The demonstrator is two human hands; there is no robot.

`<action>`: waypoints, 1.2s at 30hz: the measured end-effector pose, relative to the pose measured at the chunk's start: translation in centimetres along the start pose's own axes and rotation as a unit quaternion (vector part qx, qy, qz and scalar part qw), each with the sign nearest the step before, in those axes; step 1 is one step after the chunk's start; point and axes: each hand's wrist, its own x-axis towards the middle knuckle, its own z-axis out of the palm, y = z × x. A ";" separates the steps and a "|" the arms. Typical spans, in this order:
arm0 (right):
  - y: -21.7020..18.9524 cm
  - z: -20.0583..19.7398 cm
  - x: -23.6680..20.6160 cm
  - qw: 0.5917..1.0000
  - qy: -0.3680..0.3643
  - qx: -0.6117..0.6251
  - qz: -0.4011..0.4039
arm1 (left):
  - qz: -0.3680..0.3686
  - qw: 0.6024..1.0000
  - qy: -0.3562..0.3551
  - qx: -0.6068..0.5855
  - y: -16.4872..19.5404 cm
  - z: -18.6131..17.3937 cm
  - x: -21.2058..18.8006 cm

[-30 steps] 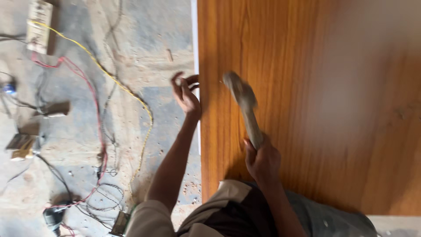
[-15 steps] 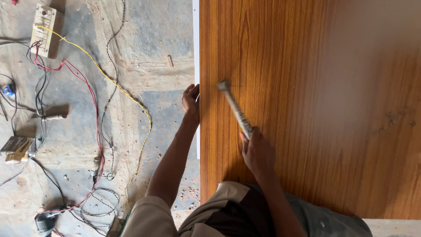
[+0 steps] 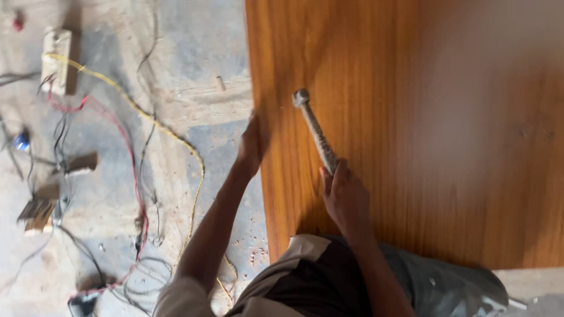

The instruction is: The person hammers nails into a wooden board using a hammer. They pick up nails one by one and drive them into the board while sitting on the floor.

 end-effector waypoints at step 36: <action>5.1 -0.2 -5.4 0.729 -0.245 0.568 0.292 | 0.382 0.878 0.130 0.257 2.0 1.2 -3.1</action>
